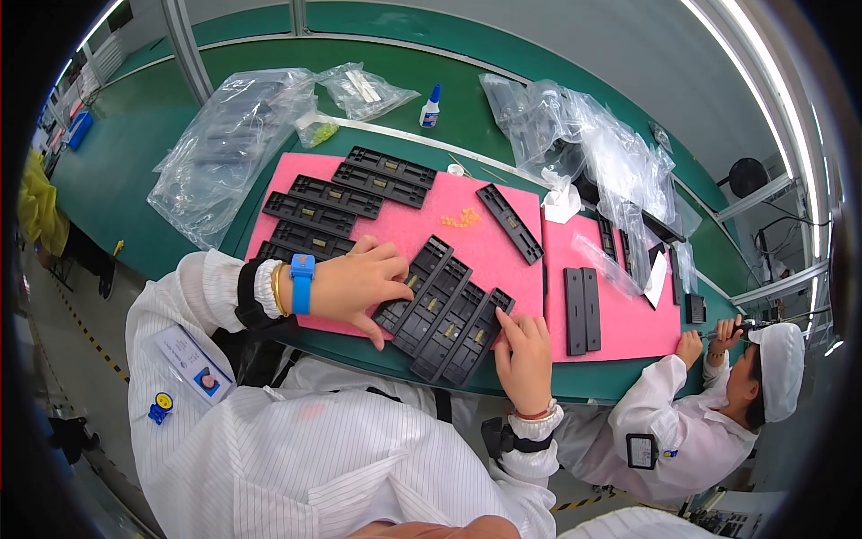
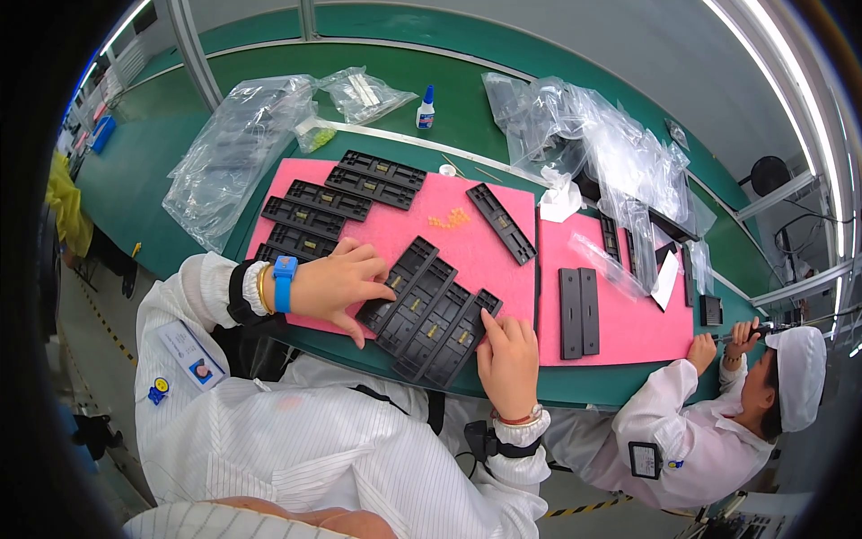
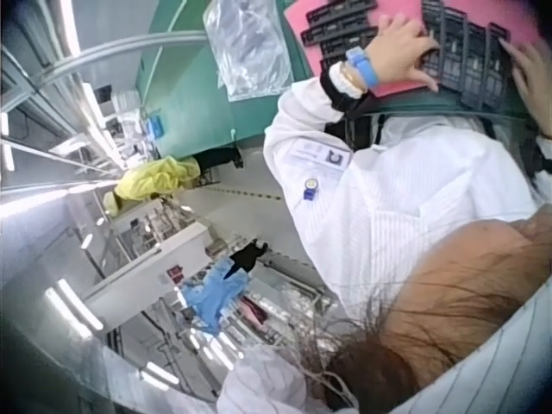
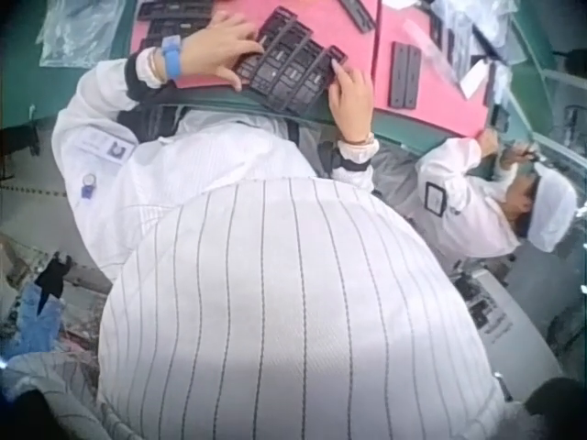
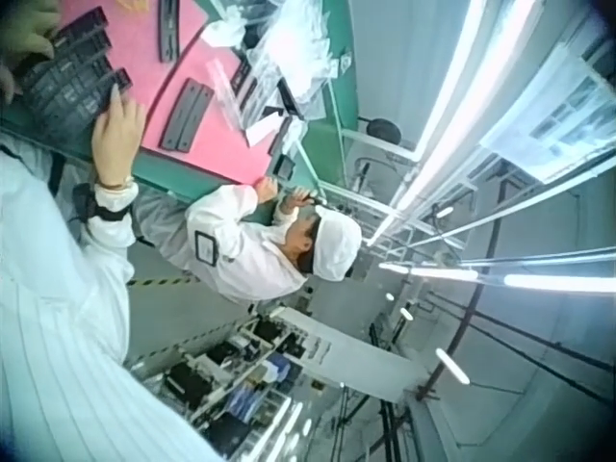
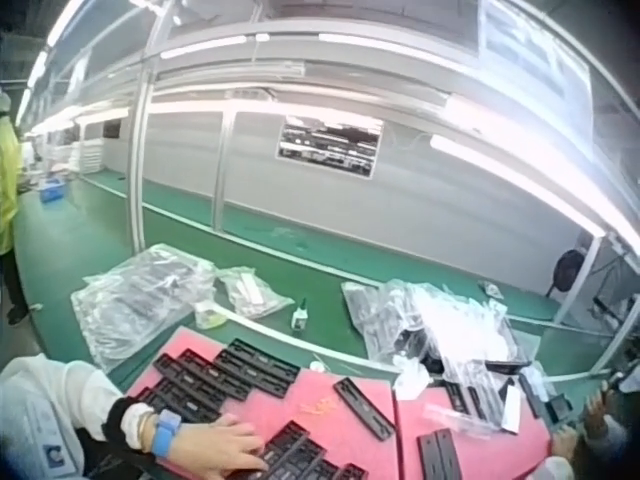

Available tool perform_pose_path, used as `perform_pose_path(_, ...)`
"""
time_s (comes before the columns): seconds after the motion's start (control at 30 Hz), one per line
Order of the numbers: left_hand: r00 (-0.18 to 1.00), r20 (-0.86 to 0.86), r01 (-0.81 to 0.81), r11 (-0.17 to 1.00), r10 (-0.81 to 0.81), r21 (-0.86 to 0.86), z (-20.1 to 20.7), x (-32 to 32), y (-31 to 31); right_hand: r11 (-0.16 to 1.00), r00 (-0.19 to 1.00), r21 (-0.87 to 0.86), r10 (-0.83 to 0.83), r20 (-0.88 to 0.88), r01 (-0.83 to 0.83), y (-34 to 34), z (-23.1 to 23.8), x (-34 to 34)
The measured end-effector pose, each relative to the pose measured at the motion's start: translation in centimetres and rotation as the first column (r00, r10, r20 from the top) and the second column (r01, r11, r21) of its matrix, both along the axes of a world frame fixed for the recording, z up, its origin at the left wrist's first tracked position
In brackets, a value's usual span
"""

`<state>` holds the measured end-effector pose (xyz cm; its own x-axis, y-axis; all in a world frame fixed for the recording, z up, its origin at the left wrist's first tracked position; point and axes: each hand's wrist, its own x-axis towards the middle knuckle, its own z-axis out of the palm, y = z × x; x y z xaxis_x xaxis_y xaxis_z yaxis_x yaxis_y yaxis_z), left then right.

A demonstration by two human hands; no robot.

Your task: The person picks up a small yellow component and places it into a slot on a black plastic frame. They then use a toothpick to apply adhesive to the component within the frame, repeating the process for multiple frames.

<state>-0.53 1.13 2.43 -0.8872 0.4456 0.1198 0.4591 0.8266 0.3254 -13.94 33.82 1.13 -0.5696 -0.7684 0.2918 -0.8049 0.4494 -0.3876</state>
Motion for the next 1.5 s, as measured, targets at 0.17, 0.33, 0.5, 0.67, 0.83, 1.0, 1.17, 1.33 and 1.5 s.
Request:
perform_pose_path(0.17, 0.997, -0.074, 0.035, 0.999, -0.035, -0.009, 0.2, 0.3, 1.4, 1.0, 1.0, 0.019, -0.006, -0.007, 0.006, -1.6, 0.4, -0.2)
perform_pose_path(0.33, 0.986, -0.025, 0.157, 0.973, -0.164, -0.171, 1.0, -0.2, 2.2, 1.0, 1.0, 0.018, 0.017, -0.001, -0.017, -3.1, 0.6, -0.4)
perform_pose_path(0.5, 0.967, -0.09, 0.201, 0.931, -0.239, -0.305, 2.7, -0.4, 1.7, 0.997, 0.997, 0.069, 0.012, 0.07, -0.017, -2.7, 1.4, -0.8)
perform_pose_path(0.67, 0.914, -0.303, 0.134, 0.906, -0.27, -0.402, 1.9, -1.6, 1.8, 0.989, 0.975, 0.125, 0.056, 0.213, -0.084, -0.4, 3.3, 0.5)
perform_pose_path(0.83, 0.922, -0.233, 0.2, 0.896, -0.309, -0.397, 2.4, -3.3, 2.7, 0.952, 0.973, 0.256, 0.114, 0.201, -0.165, 2.0, 3.9, 4.1)
perform_pose_path(1.0, 0.919, -0.168, 0.274, 0.885, -0.356, -0.376, 1.7, -5.3, 3.1, 0.985, 0.981, 0.142, 0.075, 0.181, -0.102, 1.6, 1.2, 6.5)
perform_pose_path(1.17, 0.93, -0.029, 0.327, 0.862, -0.366, -0.387, 0.1, -6.2, 3.4, 0.996, 0.988, 0.079, 0.04, 0.148, -0.052, 1.6, 0.4, 6.2)
perform_pose_path(1.33, 0.925, 0.083, 0.373, 0.843, -0.371, -0.388, 1.9, -6.5, 3.6, 0.998, 0.984, 0.044, 0.047, 0.171, -0.055, 1.3, 0.7, 6.0)
perform_pose_path(1.5, 0.918, 0.148, 0.395, 0.859, -0.367, -0.324, 1.6, -6.9, 3.4, 0.997, 0.984, 0.04, 0.061, 0.167, -0.069, 1.6, 0.8, 4.2)
